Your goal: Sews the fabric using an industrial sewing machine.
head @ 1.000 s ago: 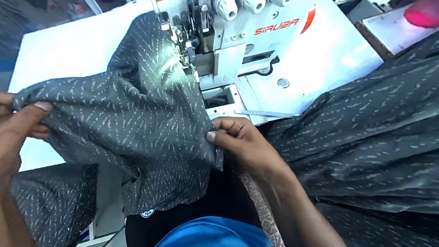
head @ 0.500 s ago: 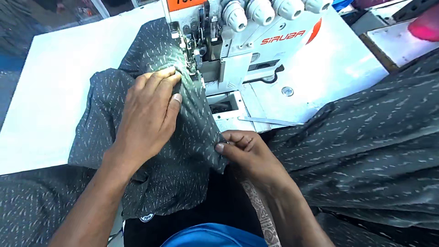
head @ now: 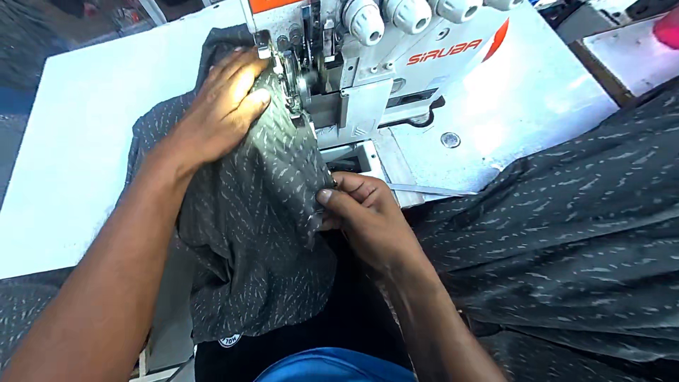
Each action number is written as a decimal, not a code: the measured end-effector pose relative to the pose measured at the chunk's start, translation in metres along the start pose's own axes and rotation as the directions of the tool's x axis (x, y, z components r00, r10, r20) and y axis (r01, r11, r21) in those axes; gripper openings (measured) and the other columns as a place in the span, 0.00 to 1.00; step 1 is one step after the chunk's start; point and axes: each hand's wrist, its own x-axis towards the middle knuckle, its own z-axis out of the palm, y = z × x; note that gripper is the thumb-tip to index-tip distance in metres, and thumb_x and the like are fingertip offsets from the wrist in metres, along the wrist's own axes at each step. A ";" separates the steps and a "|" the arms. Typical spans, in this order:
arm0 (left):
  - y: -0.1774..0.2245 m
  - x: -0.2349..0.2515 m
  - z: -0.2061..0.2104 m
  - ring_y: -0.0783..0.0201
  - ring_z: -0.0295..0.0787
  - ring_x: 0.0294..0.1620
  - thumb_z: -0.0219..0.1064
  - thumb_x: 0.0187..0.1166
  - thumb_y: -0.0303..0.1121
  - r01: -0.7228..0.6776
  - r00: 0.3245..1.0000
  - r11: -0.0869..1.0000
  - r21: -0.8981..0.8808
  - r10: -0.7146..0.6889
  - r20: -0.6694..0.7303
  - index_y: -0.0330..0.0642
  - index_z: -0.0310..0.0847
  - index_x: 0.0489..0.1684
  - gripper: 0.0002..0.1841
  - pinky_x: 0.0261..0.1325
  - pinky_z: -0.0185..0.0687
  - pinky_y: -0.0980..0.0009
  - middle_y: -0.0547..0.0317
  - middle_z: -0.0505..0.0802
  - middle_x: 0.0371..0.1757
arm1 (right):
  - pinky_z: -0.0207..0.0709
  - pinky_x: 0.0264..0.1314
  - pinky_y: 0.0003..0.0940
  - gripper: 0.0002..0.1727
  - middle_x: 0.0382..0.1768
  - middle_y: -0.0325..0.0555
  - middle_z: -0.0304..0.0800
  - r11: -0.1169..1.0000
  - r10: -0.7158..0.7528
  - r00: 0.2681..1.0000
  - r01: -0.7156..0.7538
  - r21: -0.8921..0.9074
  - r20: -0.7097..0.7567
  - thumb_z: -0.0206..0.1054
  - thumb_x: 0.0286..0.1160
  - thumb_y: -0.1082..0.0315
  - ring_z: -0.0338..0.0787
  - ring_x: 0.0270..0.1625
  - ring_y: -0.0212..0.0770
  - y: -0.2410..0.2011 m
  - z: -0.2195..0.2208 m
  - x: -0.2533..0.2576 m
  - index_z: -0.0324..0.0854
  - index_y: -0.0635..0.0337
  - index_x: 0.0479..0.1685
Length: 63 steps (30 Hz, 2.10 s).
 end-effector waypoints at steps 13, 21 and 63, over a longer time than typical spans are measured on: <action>0.007 -0.190 0.012 0.31 0.85 0.55 0.66 0.74 0.60 0.675 0.731 0.734 0.074 -0.650 -0.208 0.44 0.58 0.91 0.46 0.50 0.79 0.29 0.30 0.72 0.79 | 0.88 0.31 0.30 0.19 0.31 0.35 0.93 0.817 -0.255 0.954 0.125 -0.562 -0.160 0.76 0.71 0.50 0.92 0.31 0.30 -0.018 0.004 0.030 0.85 0.54 0.49; -0.018 -0.199 0.007 0.38 0.86 0.40 0.65 0.86 0.39 0.653 0.718 0.757 0.017 -0.613 -0.331 0.33 0.85 0.53 0.15 0.45 0.76 0.32 0.34 0.90 0.45 | 0.90 0.41 0.33 0.10 0.35 0.45 0.92 0.999 -0.011 0.998 0.009 -0.034 -0.060 0.59 0.82 0.70 0.92 0.36 0.34 -0.021 -0.003 0.024 0.84 0.63 0.50; 0.069 -0.063 0.017 0.60 0.85 0.67 0.58 0.84 0.31 -0.093 0.918 0.994 -0.049 0.066 -0.392 0.38 0.89 0.55 0.14 0.68 0.83 0.63 0.52 0.90 0.62 | 0.87 0.21 0.29 0.18 0.28 0.53 0.95 0.997 -0.065 0.976 0.071 0.018 -0.207 0.54 0.92 0.66 0.92 0.20 0.38 -0.012 0.035 0.040 0.80 0.67 0.33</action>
